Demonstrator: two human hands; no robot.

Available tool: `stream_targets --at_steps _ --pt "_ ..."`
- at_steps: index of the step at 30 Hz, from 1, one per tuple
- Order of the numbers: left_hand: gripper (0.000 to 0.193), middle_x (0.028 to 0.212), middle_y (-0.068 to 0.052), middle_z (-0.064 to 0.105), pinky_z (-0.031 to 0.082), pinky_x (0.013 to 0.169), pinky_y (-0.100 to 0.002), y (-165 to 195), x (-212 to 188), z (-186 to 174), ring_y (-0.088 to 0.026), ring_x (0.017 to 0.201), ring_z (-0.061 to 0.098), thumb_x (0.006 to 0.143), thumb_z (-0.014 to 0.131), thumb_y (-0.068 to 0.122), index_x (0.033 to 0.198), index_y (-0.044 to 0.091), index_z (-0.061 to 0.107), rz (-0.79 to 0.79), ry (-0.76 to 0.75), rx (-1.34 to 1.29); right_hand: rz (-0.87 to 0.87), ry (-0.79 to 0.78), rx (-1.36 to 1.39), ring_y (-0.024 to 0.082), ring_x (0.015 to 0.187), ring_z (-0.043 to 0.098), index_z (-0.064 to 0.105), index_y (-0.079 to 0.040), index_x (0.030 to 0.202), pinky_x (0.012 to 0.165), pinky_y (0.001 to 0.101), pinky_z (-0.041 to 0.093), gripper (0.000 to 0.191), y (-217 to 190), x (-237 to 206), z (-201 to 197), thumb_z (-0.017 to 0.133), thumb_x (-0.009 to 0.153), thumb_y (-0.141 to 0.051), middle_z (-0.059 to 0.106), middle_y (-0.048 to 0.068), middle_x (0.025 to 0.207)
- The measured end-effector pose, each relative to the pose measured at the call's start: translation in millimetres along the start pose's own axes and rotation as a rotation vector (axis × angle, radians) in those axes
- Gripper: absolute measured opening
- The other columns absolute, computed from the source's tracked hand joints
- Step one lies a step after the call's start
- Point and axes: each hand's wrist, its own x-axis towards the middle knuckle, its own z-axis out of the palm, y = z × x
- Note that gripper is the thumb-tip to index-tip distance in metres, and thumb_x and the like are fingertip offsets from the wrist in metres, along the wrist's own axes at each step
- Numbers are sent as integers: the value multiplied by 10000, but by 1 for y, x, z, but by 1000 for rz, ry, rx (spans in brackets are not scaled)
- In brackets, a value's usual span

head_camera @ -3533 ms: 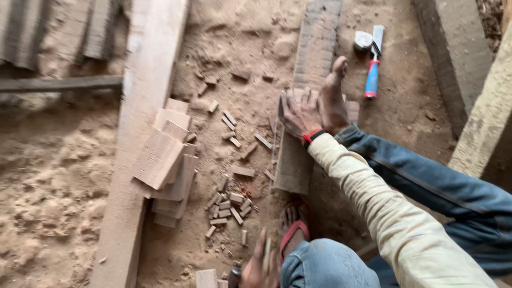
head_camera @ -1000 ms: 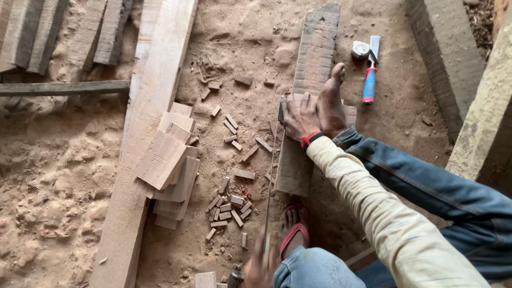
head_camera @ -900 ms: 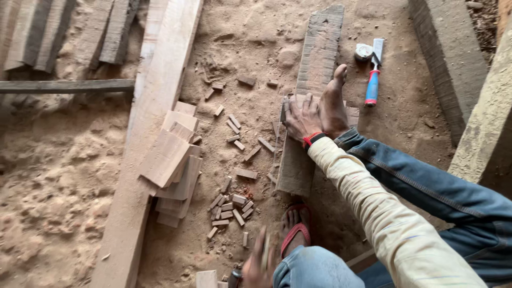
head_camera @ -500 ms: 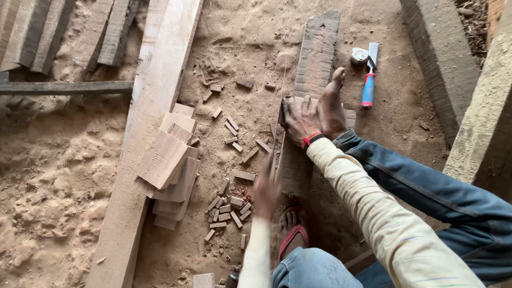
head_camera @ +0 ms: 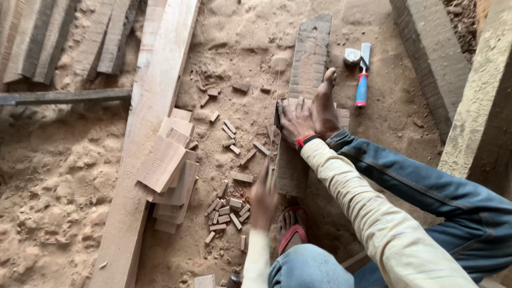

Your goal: The person uses a hand saw to cut small wooden planks into shorter pieces. They hold the wood steady with their right foot and repeatedly saw through each piece, stacking the cut sections nearby.

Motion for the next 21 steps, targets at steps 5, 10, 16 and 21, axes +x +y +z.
stream_targets --at_steps 5,10,16,21 --pt "607 1286 -167 642 473 445 -181 -3 68 25 -84 512 515 1023 568 97 1576 161 326 -101 16 -38 -9 133 -64 573 1289 407 324 -91 1544 1026 687 366 783 2 3 -4 618 869 -357 421 166 1507" --pt "541 1438 -169 572 601 760 -299 35 -108 -39 -251 970 668 1079 491 148 1600 128 345 -299 -98 -77 24 55 125 604 1328 382 328 -39 1554 1076 704 329 767 -1 2 7 585 923 -390 443 193 1503" --pt "557 1531 -97 496 566 554 -268 20 -184 -55 -201 688 655 1037 490 214 1576 138 371 -168 107 -6 31 108 78 599 1367 368 284 -27 1607 1089 686 317 790 -1 2 6 546 951 -379 392 215 1570" --pt "554 1556 -72 482 547 446 -229 -7 -102 -17 -148 547 643 1014 494 236 1548 139 382 -304 -174 87 4 -69 37 611 1370 247 179 -99 1564 1082 724 237 784 2 4 -4 518 938 -425 227 172 1604"
